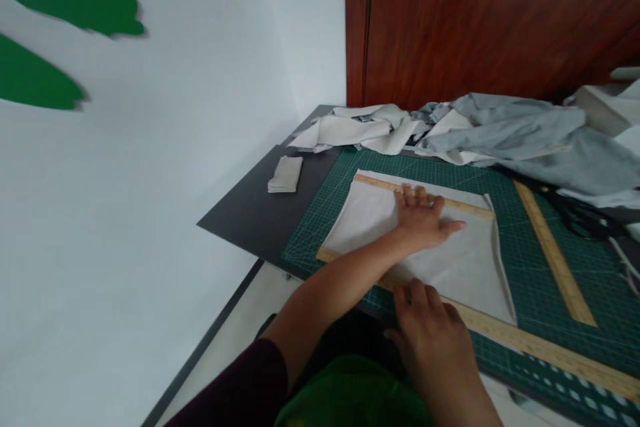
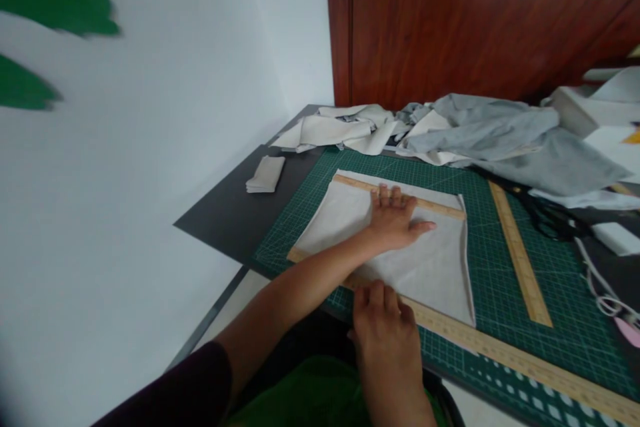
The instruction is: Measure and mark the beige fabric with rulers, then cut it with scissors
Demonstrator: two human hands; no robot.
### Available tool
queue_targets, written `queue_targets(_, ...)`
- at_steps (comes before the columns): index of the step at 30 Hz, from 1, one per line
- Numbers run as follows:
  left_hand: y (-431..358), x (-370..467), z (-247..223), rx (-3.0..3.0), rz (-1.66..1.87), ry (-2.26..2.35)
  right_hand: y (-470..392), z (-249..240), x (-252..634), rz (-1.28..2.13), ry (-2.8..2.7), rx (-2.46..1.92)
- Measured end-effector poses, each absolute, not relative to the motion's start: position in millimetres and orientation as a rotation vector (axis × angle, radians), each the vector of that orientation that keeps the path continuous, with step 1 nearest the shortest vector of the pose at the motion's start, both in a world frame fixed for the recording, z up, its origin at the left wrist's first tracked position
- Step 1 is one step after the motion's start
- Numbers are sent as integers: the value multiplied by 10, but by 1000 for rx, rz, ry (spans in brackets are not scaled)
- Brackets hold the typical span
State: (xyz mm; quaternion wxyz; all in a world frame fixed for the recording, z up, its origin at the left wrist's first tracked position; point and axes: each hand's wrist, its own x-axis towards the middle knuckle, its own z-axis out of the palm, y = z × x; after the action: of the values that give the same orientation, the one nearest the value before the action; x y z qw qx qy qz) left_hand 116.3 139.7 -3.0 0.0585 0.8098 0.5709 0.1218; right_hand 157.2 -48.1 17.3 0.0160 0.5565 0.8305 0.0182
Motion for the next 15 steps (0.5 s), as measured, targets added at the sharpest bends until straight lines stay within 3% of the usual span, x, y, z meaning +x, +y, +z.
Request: queue_targets(15,1424,1113,-12,2434,358,1736,-507,-154,1495,318,2641,1804)
